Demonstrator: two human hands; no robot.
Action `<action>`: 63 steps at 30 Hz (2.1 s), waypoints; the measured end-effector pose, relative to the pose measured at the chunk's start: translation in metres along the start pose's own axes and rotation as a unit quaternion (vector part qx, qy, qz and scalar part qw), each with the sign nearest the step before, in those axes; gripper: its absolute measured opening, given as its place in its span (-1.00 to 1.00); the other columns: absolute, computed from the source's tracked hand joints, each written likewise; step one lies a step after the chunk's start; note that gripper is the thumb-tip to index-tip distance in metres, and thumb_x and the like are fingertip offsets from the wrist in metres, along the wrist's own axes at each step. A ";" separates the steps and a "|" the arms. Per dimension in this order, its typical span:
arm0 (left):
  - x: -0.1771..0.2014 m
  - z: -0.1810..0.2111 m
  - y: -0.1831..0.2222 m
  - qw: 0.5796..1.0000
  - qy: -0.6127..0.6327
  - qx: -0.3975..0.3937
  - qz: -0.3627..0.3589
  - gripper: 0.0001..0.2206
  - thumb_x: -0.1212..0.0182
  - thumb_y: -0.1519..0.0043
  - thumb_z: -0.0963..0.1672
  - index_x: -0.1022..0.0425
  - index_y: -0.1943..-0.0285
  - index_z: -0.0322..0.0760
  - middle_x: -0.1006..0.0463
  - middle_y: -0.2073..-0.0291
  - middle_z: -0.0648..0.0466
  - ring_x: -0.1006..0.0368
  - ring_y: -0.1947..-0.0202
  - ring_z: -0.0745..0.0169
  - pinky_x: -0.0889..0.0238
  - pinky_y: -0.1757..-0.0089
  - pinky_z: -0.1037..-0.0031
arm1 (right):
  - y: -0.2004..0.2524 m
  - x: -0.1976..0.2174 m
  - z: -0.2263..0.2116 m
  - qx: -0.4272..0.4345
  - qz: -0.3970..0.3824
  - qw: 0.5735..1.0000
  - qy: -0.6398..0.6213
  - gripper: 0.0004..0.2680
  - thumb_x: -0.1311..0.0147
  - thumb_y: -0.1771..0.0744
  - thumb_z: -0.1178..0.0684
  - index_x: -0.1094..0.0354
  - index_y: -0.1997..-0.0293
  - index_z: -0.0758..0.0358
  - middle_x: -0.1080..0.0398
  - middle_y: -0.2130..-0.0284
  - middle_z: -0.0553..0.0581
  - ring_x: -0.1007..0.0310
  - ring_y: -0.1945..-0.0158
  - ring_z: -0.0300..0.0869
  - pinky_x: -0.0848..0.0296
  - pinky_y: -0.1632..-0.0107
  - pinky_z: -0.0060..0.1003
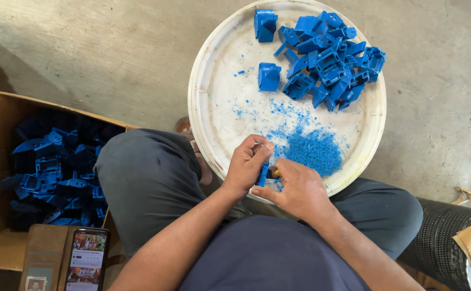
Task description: The person trims excess plastic from blue components using a small yellow knife, placing the finished parts into a box on the floor.
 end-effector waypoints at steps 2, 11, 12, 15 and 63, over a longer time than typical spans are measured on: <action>0.000 -0.001 0.001 1.000 -0.009 0.006 -0.001 -0.88 -0.23 -0.34 -0.14 -0.43 0.08 -0.29 -0.30 0.56 0.28 -0.12 0.51 0.59 -0.04 0.43 0.61 | 0.002 -0.002 0.002 -0.003 -0.001 1.000 -0.004 -0.52 -0.29 -0.14 -0.45 -0.43 0.29 0.24 -0.42 0.52 0.16 -0.48 0.42 0.05 -0.43 0.33 -0.06; 0.000 0.000 0.004 0.999 -0.042 0.019 0.008 -0.88 -0.22 -0.34 -0.14 -0.44 0.08 -0.30 -0.39 0.51 0.25 -0.19 0.48 0.60 -0.09 0.41 0.63 | 0.010 0.003 0.001 0.028 0.041 0.998 -0.031 -0.54 -0.32 -0.16 -0.40 -0.42 0.25 0.27 -0.45 0.46 0.16 -0.49 0.39 0.05 -0.44 0.31 -0.07; 0.000 0.000 0.004 0.999 -0.042 0.022 0.012 -0.87 -0.22 -0.34 -0.14 -0.44 0.07 -0.30 -0.39 0.51 0.25 -0.20 0.49 0.59 -0.10 0.41 0.63 | 0.011 0.002 0.003 0.006 0.036 0.999 -0.033 -0.53 -0.33 -0.14 -0.40 -0.42 0.24 0.27 -0.43 0.48 0.18 -0.47 0.41 0.03 -0.44 0.32 -0.09; 0.001 0.000 0.003 0.998 -0.049 0.027 0.018 -0.86 -0.22 -0.33 -0.13 -0.43 0.06 -0.31 -0.41 0.50 0.23 -0.22 0.49 0.58 -0.12 0.42 0.62 | 0.014 0.015 -0.008 0.083 0.089 0.990 -0.078 -0.56 -0.35 -0.16 -0.32 -0.41 0.18 0.28 -0.42 0.41 0.16 -0.45 0.40 -0.03 -0.43 0.30 -0.15; -0.076 0.049 0.020 0.988 -0.140 -0.023 -0.068 -0.66 -0.03 -0.43 0.02 -0.43 -0.08 -0.34 -0.49 0.18 0.08 -0.36 0.19 0.39 -0.28 0.15 0.51 | 0.024 -0.023 0.064 -0.142 0.030 0.660 -0.737 -0.91 -0.06 -0.39 0.10 -0.31 0.07 0.22 -0.27 0.51 -0.02 -0.16 0.58 -0.36 -0.16 0.52 -0.40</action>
Point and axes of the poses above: each hand's wrist, its own y-axis away from the middle knuckle, its own x-axis out of the back of the hand, z = x × y, the point moved 9 cm from there along -y, towards the middle knuckle
